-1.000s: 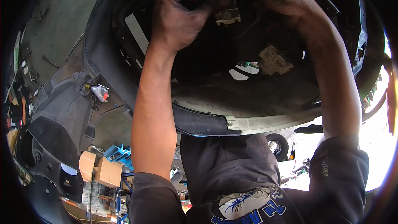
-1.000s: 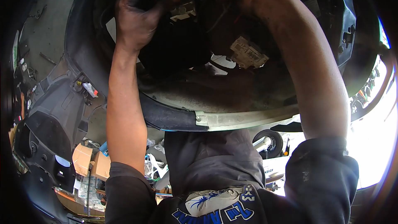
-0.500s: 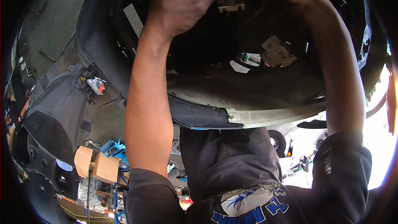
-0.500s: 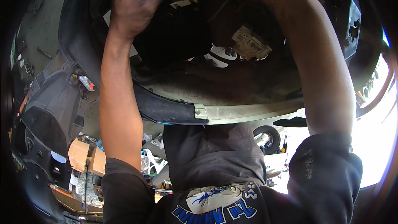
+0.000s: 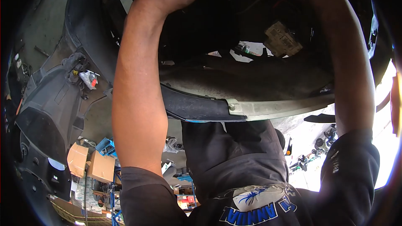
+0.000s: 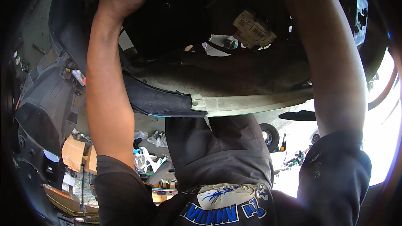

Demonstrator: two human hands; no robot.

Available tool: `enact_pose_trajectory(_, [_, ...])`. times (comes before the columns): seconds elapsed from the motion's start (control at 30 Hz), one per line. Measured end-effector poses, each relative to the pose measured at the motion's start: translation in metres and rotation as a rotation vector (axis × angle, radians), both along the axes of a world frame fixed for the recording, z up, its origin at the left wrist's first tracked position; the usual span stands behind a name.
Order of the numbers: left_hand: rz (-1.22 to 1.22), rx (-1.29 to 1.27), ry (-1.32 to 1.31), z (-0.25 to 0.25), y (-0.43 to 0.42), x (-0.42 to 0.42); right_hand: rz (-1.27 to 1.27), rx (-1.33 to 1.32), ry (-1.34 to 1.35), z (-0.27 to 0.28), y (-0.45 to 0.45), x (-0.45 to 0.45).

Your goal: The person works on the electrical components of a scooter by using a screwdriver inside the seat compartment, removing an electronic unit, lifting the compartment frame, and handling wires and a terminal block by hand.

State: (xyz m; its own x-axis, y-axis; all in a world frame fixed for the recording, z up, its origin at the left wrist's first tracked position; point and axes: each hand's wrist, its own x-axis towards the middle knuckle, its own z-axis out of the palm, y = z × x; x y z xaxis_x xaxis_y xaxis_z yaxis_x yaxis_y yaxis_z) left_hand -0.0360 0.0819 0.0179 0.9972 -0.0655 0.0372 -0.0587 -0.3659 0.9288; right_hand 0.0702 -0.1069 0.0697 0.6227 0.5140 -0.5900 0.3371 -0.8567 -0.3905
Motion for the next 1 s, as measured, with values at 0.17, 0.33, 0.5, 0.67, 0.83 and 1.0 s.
enact_pose_trajectory(0.17, [-0.122,0.057,-0.325,-0.022,0.004,0.006,0.048,0.034,-0.006,-0.004,-0.004,0.003])
enact_pose_trajectory(0.33, [0.012,0.142,-0.651,-0.030,0.004,0.001,0.044,0.066,-0.008,-0.001,-0.001,0.006])
enact_pose_trajectory(0.5, [-0.107,0.090,-0.258,0.005,0.005,-0.004,0.023,0.120,0.019,0.003,-0.005,0.002])
enact_pose_trajectory(0.67, [0.022,0.091,-0.155,-0.003,-0.002,-0.001,-0.007,0.162,0.090,-0.008,-0.006,0.000])
enact_pose_trajectory(0.83, [0.003,0.072,-0.104,-0.002,-0.006,-0.002,0.345,0.339,-0.132,-0.057,-0.022,0.018])
enact_pose_trajectory(1.0, [-0.046,0.230,-0.390,-0.033,0.000,0.002,0.459,0.307,-0.168,-0.055,-0.012,0.013])
